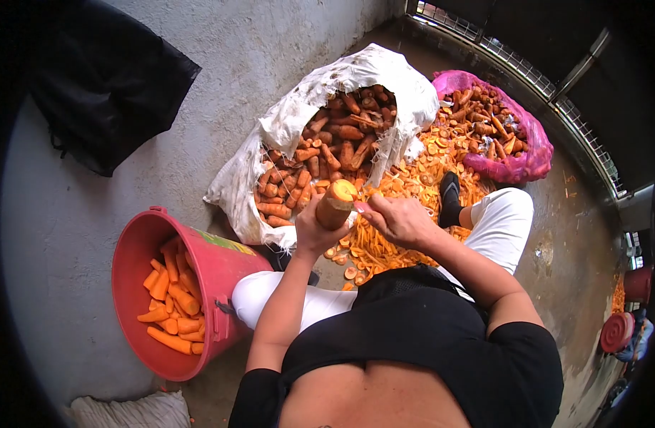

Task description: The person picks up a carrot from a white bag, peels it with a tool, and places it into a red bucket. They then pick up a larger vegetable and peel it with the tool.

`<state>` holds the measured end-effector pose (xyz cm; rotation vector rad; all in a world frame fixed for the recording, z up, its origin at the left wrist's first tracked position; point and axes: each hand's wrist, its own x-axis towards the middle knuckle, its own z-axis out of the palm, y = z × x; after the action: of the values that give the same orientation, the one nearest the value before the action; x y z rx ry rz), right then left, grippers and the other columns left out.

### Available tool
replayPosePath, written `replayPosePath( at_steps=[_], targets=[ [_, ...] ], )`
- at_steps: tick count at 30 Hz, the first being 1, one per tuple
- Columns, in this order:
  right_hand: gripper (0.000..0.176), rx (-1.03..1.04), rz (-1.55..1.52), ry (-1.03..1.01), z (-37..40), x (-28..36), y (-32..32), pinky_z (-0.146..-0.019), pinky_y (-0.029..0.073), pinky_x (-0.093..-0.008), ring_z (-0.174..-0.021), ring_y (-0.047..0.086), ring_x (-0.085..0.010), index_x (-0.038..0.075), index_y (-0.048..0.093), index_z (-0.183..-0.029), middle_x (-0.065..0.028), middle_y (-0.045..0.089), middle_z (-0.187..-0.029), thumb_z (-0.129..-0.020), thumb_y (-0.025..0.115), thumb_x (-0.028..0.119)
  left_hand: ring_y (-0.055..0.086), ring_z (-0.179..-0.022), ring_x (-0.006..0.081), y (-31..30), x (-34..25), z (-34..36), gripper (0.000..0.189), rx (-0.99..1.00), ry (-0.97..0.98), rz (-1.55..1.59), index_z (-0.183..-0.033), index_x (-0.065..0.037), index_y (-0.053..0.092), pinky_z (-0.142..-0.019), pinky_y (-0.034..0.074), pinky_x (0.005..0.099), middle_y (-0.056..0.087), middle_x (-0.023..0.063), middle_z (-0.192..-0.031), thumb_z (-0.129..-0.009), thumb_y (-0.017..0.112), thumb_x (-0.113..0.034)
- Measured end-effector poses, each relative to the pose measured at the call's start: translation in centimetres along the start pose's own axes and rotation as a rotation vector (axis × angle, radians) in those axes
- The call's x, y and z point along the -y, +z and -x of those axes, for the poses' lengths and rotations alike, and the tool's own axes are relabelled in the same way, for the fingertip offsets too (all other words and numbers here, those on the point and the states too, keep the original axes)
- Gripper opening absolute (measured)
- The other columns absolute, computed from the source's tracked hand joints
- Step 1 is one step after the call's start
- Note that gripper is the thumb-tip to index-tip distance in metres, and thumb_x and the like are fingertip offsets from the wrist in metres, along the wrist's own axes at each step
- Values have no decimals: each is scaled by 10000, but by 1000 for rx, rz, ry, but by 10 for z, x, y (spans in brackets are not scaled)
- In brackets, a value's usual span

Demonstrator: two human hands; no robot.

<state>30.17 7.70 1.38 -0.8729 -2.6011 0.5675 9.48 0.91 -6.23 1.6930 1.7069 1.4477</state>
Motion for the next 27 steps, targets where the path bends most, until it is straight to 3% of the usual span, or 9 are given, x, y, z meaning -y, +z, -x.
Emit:
replayPosePath(
  at_steps=[6, 10, 13, 16, 17, 20, 22, 25, 27],
  targets=[
    [387, 94, -21, 141, -19, -39, 28, -551, 461, -515, -662, 621, -417, 106, 471, -965, -197, 616, -670, -1002, 390, 483, 690, -824, 342, 6, 16, -2, 549, 92, -265, -126, -1020, -72, 610, -701, 540, 417, 700, 168, -858, -568, 822, -299],
    [381, 94, -64, 107, -18, -51, 40, -585, 472, -511, -683, 618, -419, 122, 464, -959, -198, 622, -696, -1006, 372, 489, 686, -833, 356, 11, 31, 1, 552, 73, -232, -140, -1014, -57, 633, -735, 540, 429, 701, 188, -880, -545, 808, -289],
    [386, 152, -100, 106, -13, -58, 40, -598, 489, -501, -733, 637, -397, 138, 534, -1091, -207, 645, -785, -1008, 372, 478, 702, -829, 317, 9, 24, 2, 541, 109, -217, -109, -1031, -50, 633, -740, 549, 407, 710, 164, -889, -574, 798, -287],
    [487, 330, -94, 422, -6, -109, 29, -686, 527, -478, -909, 656, -372, 203, 509, -1367, -205, 655, -1097, -1013, 339, 491, 716, -822, 243, 8, -2, 9, 507, 156, -178, 35, -1032, -63, 638, -747, 559, 376, 716, 125, -875, -599, 800, -271],
    [505, 183, -21, 537, 9, -149, 51, -754, 523, -488, -916, 659, -375, 187, 531, -1331, -213, 663, -1080, -1010, 319, 513, 712, -825, 208, 7, -7, 10, 506, 148, -92, 65, -1046, -75, 636, -767, 562, 355, 715, 108, -881, -606, 804, -258],
    [561, 132, -55, 573, 37, -156, 36, -797, 492, -521, -925, 648, -404, 71, 546, -1260, -261, 665, -968, -1012, 316, 518, 706, -817, 222, 16, 0, 17, 540, 76, -146, 245, -1075, -63, 623, -766, 555, 345, 712, 111, -909, -607, 804, -264],
    [559, 101, -136, 558, 43, -151, 35, -792, 493, -517, -926, 648, -414, 71, 536, -1256, -263, 664, -997, -1011, 320, 524, 707, -804, 238, 14, 4, 13, 529, 161, -145, 121, -1054, -62, 627, -737, 552, 354, 709, 114, -880, -604, 800, -280],
    [456, -70, -302, 434, 41, -105, 20, -695, 461, -480, -790, 628, -410, 33, 517, -1059, -215, 624, -818, -1027, 349, 456, 708, -797, 264, 14, 9, 8, 514, 212, -145, 37, -1021, -60, 628, -713, 549, 361, 704, 129, -855, -597, 802, -292],
    [350, -138, -427, 343, 28, -75, 13, -647, 453, -401, -688, 588, -285, 18, 503, -1041, -126, 572, -760, -994, 508, 365, 707, -805, 270, 17, 8, 6, 521, 220, -158, 39, -1027, -57, 623, -714, 547, 365, 705, 132, -862, -595, 806, -283]
  ],
)
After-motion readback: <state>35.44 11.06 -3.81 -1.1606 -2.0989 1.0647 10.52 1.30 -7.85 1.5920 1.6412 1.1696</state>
